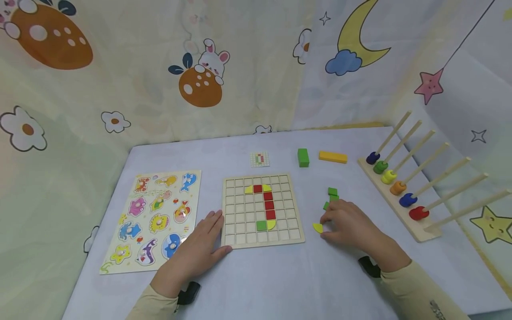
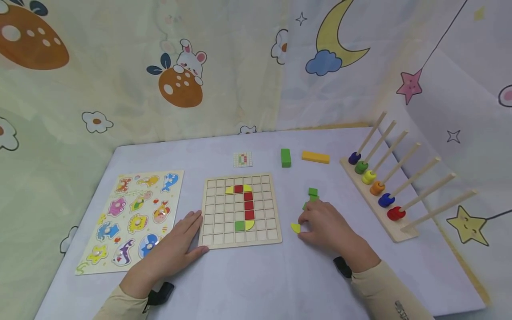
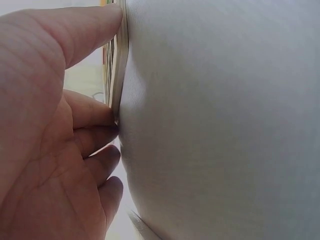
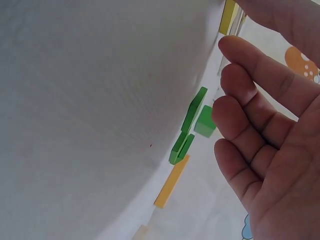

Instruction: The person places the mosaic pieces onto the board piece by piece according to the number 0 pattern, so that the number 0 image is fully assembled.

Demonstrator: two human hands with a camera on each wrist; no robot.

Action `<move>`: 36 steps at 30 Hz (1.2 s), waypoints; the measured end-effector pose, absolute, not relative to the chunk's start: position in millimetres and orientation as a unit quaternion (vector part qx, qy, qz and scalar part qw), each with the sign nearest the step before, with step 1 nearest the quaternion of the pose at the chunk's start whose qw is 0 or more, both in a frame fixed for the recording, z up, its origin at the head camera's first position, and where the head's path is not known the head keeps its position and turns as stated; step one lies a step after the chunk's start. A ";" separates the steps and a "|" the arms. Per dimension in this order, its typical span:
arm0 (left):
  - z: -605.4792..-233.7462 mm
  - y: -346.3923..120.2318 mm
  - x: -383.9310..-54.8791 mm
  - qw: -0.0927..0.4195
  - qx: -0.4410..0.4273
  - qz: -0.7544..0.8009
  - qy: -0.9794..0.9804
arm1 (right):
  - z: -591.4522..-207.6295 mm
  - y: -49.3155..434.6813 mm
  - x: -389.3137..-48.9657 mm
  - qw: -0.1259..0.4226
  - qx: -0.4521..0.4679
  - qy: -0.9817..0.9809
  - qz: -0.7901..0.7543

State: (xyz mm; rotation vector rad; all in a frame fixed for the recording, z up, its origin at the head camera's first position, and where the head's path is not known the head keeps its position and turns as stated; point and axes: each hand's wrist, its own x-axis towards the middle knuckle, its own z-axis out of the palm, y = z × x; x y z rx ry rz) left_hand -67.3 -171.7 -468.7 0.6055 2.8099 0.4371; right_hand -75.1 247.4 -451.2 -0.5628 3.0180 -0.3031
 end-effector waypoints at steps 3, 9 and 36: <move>-467.9 -171.2 -66.3 0.116 0.206 0.151 0.960 | -452.1 246.1 -75.7 0.029 -0.186 0.978 -0.095; -465.4 -170.2 -65.0 0.115 0.201 0.151 0.961 | -451.3 243.0 -75.8 0.030 -0.184 0.978 -0.091; -466.3 -170.8 -66.5 0.113 0.204 0.146 0.961 | -433.7 197.9 -92.9 -0.015 -0.242 0.963 -0.121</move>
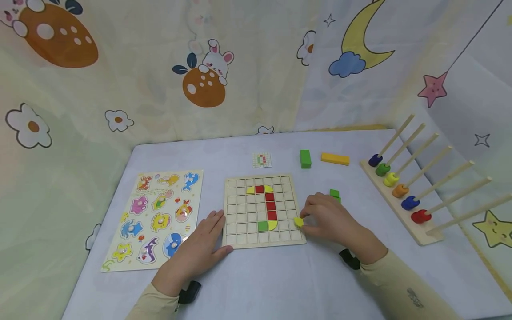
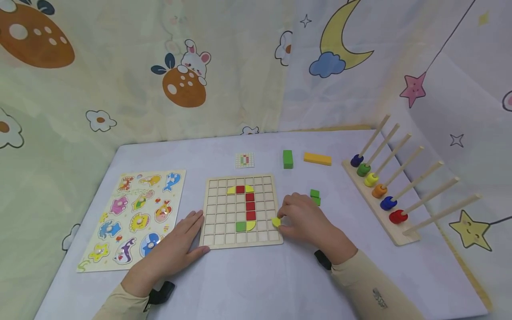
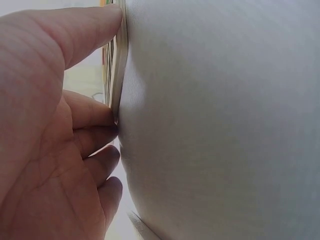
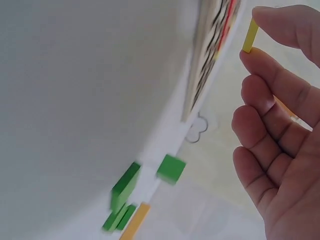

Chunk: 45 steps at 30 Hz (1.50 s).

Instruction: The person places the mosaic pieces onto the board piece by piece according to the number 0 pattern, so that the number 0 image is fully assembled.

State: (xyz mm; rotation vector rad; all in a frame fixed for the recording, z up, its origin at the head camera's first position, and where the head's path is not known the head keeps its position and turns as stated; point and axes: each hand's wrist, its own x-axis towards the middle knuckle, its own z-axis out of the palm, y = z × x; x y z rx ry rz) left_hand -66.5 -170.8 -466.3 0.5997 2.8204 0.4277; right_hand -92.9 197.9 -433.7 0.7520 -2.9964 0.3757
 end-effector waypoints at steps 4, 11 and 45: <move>-466.8 -171.4 -66.8 0.120 0.201 0.145 0.961 | -429.3 183.0 -97.3 0.020 0.255 -0.959 0.125; -466.0 -170.4 -67.1 0.109 0.205 0.143 0.962 | -422.9 161.2 -102.2 0.029 0.279 -0.949 0.145; -465.9 -169.9 -67.4 0.120 0.195 0.155 0.961 | -431.0 102.7 -115.3 0.022 0.349 -0.927 0.139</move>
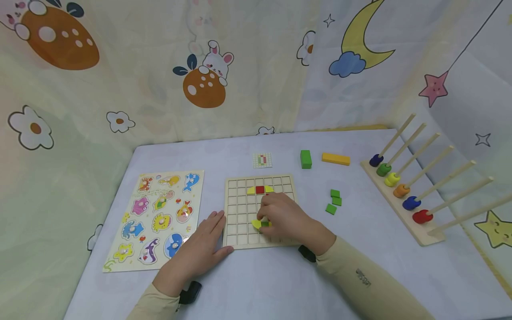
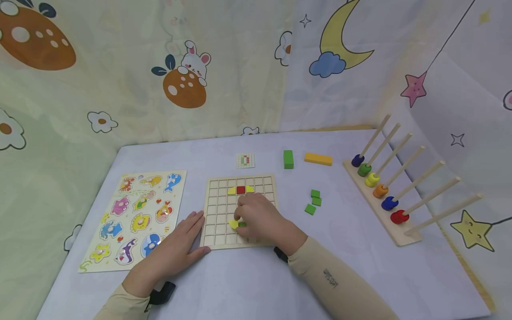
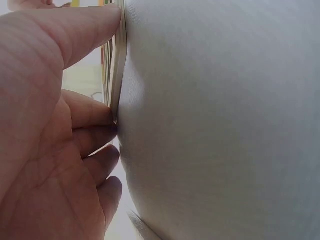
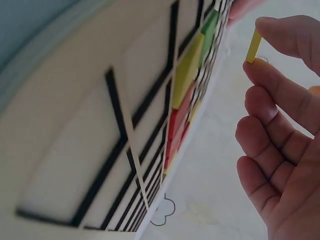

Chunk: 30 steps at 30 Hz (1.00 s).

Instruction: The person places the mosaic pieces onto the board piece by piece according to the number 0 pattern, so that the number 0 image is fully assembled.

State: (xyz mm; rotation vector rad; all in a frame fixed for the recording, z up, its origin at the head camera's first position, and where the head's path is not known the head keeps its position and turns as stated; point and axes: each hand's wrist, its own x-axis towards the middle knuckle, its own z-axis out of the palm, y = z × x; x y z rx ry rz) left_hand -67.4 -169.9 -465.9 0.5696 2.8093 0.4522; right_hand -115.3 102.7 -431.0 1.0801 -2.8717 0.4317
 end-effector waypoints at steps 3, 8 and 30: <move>-466.0 -170.0 -67.2 0.126 0.192 0.157 0.961 | -435.3 98.5 -115.0 0.013 0.348 -0.928 0.135; -465.1 -169.5 -66.5 0.126 0.194 0.157 0.960 | -439.3 93.0 -114.8 -0.008 0.342 -0.931 0.131; -466.1 -170.7 -66.5 0.117 0.201 0.155 0.960 | -442.7 88.3 -116.4 -0.037 0.322 -0.938 0.125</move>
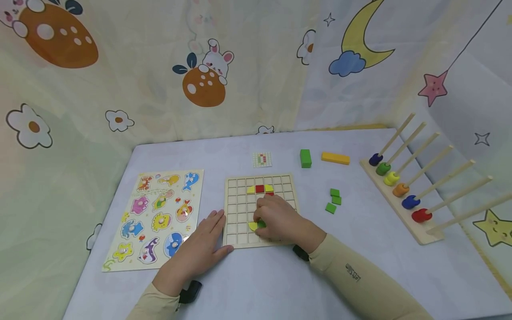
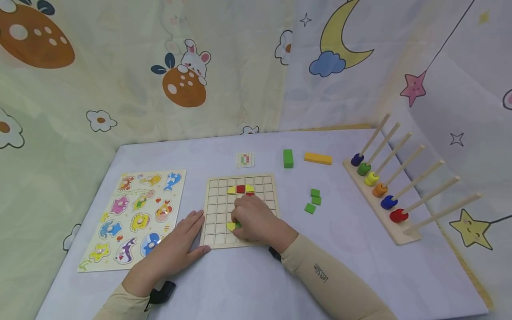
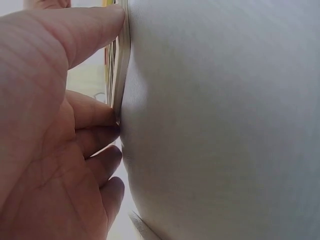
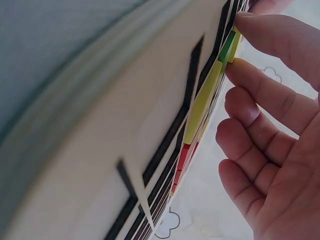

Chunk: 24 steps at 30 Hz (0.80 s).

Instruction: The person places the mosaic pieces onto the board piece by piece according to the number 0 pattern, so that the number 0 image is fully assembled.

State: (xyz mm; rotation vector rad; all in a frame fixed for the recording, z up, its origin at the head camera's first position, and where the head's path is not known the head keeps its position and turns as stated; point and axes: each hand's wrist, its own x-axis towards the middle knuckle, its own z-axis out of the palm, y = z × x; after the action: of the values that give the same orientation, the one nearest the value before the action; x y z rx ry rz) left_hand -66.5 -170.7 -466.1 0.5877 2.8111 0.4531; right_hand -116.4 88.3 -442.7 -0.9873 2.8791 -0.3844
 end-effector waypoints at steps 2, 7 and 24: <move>-466.5 -171.0 -66.7 0.116 0.202 0.154 0.960 | -442.7 88.3 -117.0 0.036 -0.321 0.938 -0.125; -467.4 -171.6 -67.1 0.114 0.205 0.154 0.960 | -443.7 88.4 -118.5 0.035 -0.319 0.938 -0.128; -466.6 -171.6 -67.0 0.117 0.201 0.154 0.960 | -446.7 88.2 -121.5 0.034 -0.322 0.938 -0.124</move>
State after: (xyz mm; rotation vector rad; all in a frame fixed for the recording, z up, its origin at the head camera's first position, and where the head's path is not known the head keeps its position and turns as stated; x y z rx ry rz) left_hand -67.0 -171.6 -466.6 0.5874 2.8109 0.4505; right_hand -121.5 88.2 -446.7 -0.9899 2.8850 -0.3816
